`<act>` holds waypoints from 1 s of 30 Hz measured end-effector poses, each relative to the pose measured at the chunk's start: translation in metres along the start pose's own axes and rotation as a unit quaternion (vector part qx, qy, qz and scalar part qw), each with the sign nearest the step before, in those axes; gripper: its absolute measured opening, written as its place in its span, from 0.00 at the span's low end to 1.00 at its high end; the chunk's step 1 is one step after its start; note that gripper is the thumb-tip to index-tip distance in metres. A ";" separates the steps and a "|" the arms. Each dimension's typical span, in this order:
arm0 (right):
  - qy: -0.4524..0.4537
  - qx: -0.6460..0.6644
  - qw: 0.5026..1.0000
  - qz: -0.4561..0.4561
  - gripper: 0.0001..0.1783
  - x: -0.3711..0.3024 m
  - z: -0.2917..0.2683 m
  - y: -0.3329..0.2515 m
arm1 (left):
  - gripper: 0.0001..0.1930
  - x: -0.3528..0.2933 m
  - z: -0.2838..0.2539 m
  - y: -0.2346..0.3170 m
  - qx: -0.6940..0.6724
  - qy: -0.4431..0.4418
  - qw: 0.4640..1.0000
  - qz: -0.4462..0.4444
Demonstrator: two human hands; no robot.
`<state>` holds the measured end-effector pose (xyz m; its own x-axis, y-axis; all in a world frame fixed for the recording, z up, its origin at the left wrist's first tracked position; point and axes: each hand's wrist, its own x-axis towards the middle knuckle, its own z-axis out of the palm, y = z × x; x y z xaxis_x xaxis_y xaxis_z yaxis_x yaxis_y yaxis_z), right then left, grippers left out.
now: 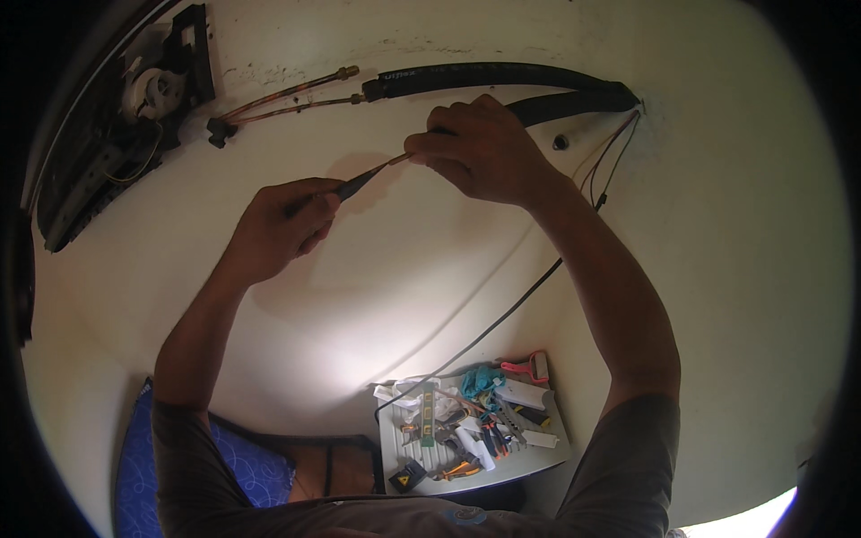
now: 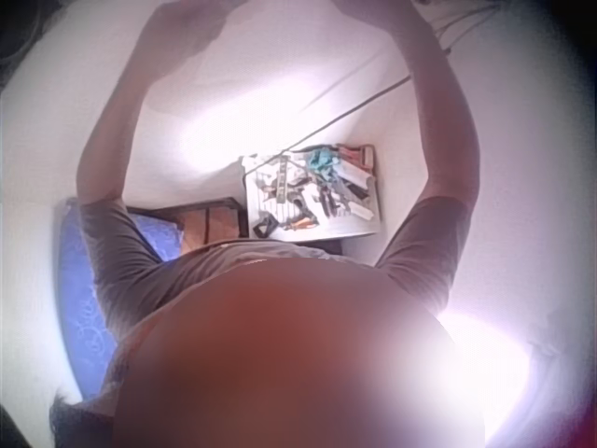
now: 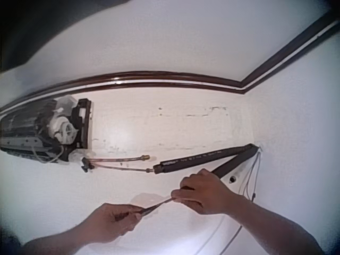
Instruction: The person strips insulation from wires, sands exposed conductors, and uses a crimping tool to attach connectors. The person then secures the wires into a black cable management sleeve mounted on the wall.
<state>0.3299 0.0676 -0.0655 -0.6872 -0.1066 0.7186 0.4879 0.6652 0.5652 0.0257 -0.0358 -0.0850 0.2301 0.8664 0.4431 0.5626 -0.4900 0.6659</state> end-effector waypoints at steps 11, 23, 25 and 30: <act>-0.036 0.008 0.998 0.055 0.04 0.005 -0.002 -0.016 | 0.17 -0.006 0.003 0.016 0.212 0.032 0.968 0.132; 0.008 0.029 0.995 0.090 0.10 0.013 -0.003 -0.031 | 0.15 0.004 -0.013 0.024 0.048 -0.077 0.993 0.075; 0.036 0.034 0.995 0.089 0.11 0.014 -0.002 -0.031 | 0.15 0.000 -0.003 0.023 0.231 0.008 0.939 0.255; 0.042 0.013 0.997 0.062 0.12 0.013 0.000 -0.029 | 0.15 0.003 -0.018 0.041 -0.077 -0.147 0.980 -0.106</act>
<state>0.3071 0.0474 -0.0729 -0.5734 -0.0830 0.8151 0.5524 0.6955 0.4595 0.0353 -0.0552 -0.0462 0.3533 0.9292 0.1083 0.5009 -0.2857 0.8170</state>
